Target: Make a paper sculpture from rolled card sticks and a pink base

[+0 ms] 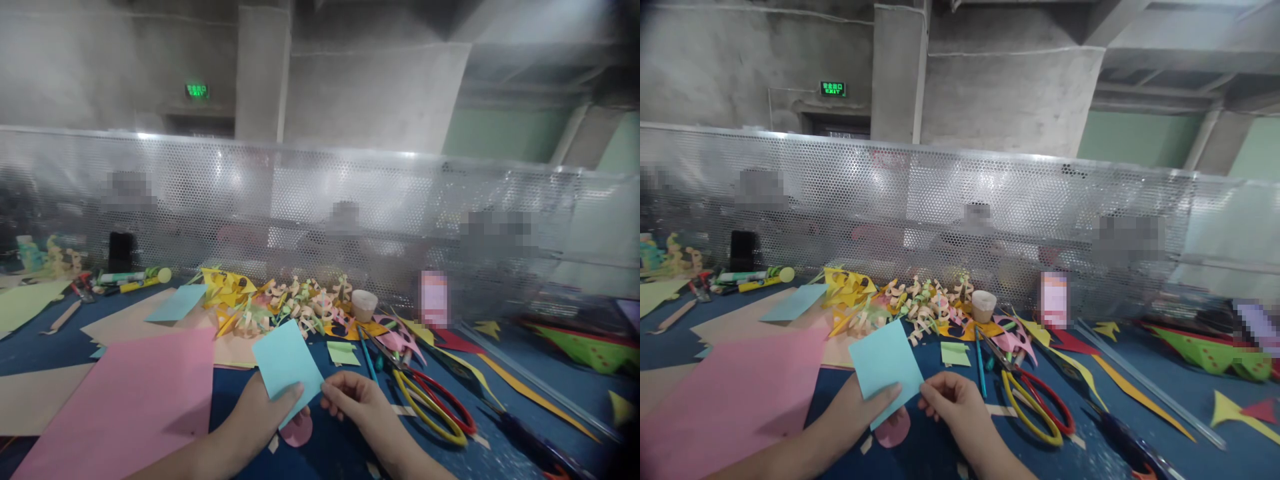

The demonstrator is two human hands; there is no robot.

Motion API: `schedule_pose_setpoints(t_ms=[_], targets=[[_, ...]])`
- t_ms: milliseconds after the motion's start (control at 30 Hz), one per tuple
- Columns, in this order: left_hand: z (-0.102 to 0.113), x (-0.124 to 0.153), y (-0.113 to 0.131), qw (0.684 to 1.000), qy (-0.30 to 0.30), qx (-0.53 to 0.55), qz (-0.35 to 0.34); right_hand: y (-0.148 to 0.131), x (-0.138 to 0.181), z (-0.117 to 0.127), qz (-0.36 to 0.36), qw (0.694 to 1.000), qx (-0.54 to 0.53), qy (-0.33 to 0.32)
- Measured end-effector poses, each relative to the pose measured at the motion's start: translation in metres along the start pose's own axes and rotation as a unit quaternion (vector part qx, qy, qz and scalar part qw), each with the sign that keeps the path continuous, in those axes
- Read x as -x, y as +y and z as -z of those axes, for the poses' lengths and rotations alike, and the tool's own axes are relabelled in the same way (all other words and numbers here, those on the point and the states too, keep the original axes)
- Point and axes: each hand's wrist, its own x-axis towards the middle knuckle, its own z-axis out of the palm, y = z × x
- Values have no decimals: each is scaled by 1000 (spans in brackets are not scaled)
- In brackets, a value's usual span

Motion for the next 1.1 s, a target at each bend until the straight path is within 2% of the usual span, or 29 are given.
schedule_pose_setpoints(t_ms=[233, 467, 833, 1100], targets=[[-1, 3, 7, 1000, -7, -11, -9, 1, 0, -1, -3, 1000, 9, 3], [-2, 6, 10, 997, 1, -64, 31, 2, 0, -1, 8, 1000, 11, 8], [-3, 1, 5, 999, 23, -6, 21, 0, 1, 0, 18, 1000, 4, -21], [-1, 1, 1, 1000, 9, -4, 3, 2, -1, -1, -4, 1000, -6, 7]])
